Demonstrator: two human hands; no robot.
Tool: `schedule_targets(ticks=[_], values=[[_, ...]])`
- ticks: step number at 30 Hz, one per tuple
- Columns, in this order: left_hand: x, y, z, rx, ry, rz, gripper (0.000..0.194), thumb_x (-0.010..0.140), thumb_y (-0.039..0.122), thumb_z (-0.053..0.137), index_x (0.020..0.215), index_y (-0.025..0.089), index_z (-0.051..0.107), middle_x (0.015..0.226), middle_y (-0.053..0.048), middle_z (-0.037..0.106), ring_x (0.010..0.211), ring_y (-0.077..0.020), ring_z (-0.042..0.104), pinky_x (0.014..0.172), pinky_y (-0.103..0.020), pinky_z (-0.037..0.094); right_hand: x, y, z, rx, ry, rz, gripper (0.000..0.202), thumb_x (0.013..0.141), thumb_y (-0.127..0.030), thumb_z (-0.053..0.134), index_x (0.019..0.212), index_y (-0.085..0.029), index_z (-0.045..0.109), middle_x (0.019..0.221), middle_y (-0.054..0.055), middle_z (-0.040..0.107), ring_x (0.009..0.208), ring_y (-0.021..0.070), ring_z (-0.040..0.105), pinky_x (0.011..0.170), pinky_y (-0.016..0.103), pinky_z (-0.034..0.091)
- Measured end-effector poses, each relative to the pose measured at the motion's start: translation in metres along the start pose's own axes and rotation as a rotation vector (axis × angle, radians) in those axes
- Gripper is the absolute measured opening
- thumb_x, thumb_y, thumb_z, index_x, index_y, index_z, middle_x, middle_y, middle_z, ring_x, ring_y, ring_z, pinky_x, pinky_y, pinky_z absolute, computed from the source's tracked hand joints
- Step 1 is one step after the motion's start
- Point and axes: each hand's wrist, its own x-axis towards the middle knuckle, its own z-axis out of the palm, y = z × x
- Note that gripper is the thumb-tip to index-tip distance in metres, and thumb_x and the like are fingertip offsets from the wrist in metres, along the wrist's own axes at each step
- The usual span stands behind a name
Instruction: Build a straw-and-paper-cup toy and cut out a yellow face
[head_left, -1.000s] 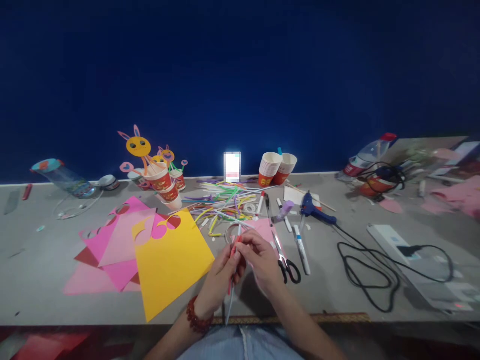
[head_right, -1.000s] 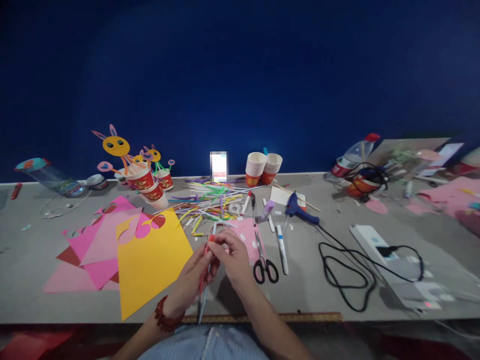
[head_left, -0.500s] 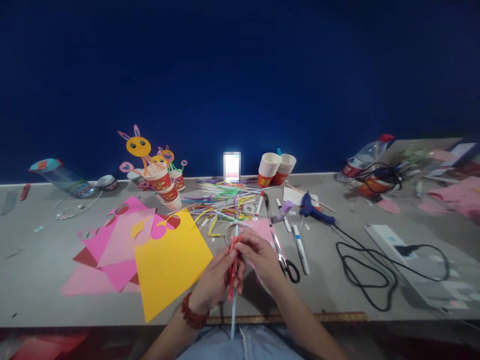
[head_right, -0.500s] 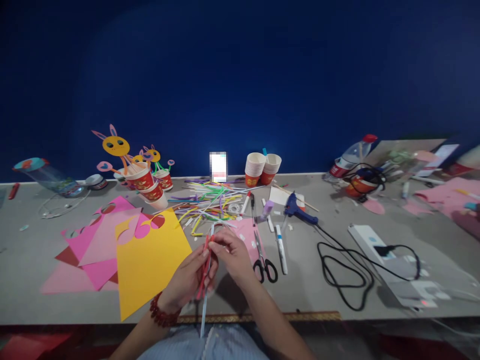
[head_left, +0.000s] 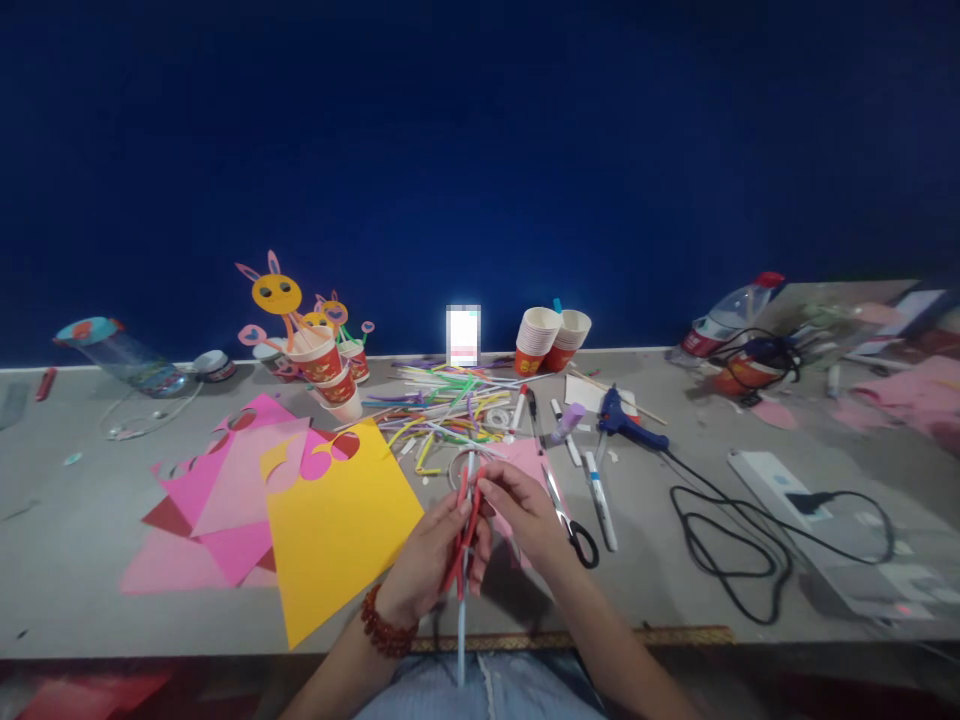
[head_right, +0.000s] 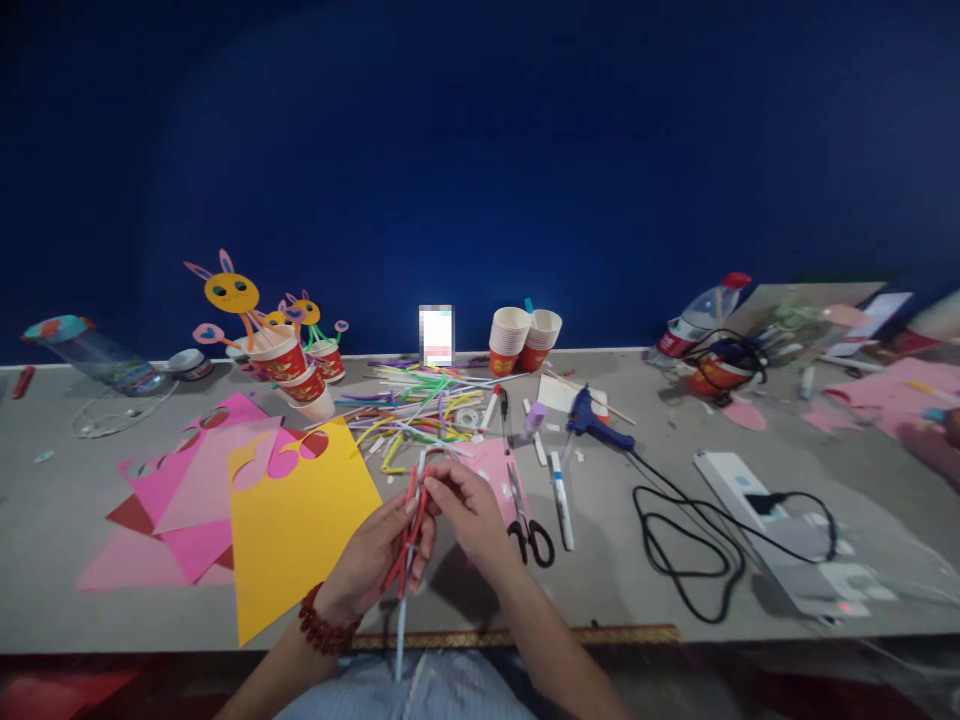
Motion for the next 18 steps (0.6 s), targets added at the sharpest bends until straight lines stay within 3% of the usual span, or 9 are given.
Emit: schedule_targets(ticks=[5,8,13,18], values=[[-0.0003,-0.0011,0.0012,0.022,0.055,0.035,0.035,0.088,0.049,0.064,0.097,0.017,0.055,0.058,0.004,0.062,0.035,-0.0072,0.051,0.034,-0.016,0.044,0.0003,0.0048,0.0003,-0.002,0.098,-0.023,0.022,0.081,-0.039,0.075,0.093,-0.022,0.067,0.082,0.001,0.065,0.076,0.0171,0.06,0.071,0.029,0.05],[-0.0013,-0.0026,0.001,0.025,0.081,0.05,0.036,0.088,0.048,0.065,0.102,0.016,0.056,0.059,0.004,0.063,0.036,-0.008,0.054,0.035,-0.017,0.046,0.0007,0.0015,-0.0003,-0.015,0.089,0.027,0.024,0.075,-0.038,0.08,0.084,-0.02,0.066,0.079,0.001,0.064,0.07,0.016,0.06,0.066,0.028,0.05],[-0.0017,-0.0025,0.0012,-0.031,0.019,0.035,0.029,0.092,0.045,0.06,0.096,0.016,0.057,0.066,-0.002,0.069,0.038,-0.0116,0.059,0.034,-0.02,0.048,0.0026,-0.0042,-0.0032,-0.01,0.028,0.089,0.025,0.074,-0.038,0.08,0.076,-0.019,0.065,0.075,-0.001,0.063,0.065,0.0143,0.058,0.064,0.028,0.048],[-0.0015,-0.0008,0.0033,-0.102,-0.032,0.073,0.029,0.093,0.043,0.058,0.099,0.014,0.059,0.07,-0.005,0.071,0.045,-0.0144,0.064,0.042,-0.024,0.054,0.0033,-0.0025,-0.0045,-0.093,0.018,-0.015,0.021,0.078,-0.037,0.077,0.073,-0.02,0.067,0.083,0.003,0.066,0.082,0.0191,0.061,0.072,0.03,0.05]])
